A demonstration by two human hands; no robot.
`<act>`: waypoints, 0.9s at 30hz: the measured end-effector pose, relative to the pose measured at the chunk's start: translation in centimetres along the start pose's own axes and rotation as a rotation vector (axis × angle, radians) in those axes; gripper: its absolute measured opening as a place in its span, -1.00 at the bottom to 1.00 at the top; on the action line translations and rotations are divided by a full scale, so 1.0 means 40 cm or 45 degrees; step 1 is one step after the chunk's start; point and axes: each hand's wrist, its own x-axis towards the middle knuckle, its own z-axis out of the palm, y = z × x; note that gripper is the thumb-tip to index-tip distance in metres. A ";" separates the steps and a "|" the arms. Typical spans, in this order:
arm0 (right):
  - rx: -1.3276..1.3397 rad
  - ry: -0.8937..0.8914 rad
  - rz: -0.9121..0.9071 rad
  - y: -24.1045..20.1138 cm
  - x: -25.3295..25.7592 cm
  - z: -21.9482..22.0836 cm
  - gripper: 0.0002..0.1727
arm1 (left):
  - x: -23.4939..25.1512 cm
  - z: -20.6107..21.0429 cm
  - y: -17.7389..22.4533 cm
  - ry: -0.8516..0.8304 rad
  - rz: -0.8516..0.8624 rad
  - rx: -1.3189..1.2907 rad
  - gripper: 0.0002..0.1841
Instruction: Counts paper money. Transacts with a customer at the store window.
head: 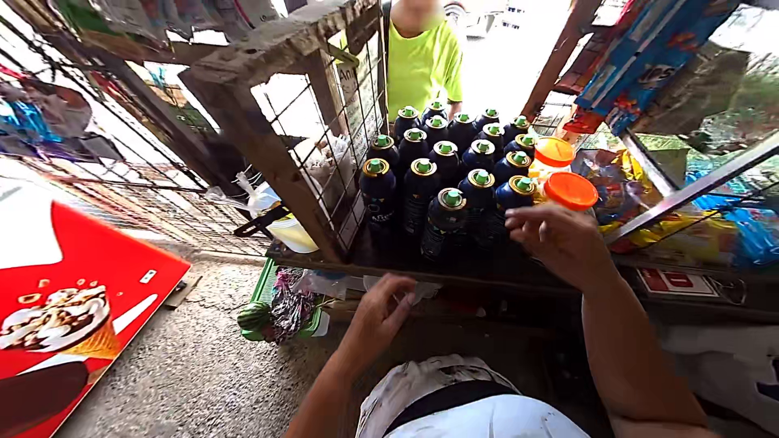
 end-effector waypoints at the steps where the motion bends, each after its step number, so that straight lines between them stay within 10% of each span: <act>1: -0.120 0.057 0.014 0.023 0.024 -0.010 -0.60 | 0.045 -0.008 0.042 0.052 0.078 0.099 -0.68; 13: -0.326 -0.291 -0.154 0.171 0.203 0.044 -0.25 | 0.363 0.054 0.225 0.312 -0.095 1.096 -0.28; 27: -0.079 -0.254 -0.154 0.213 0.209 0.077 -0.45 | 0.157 0.154 0.267 0.644 -0.086 0.909 -0.37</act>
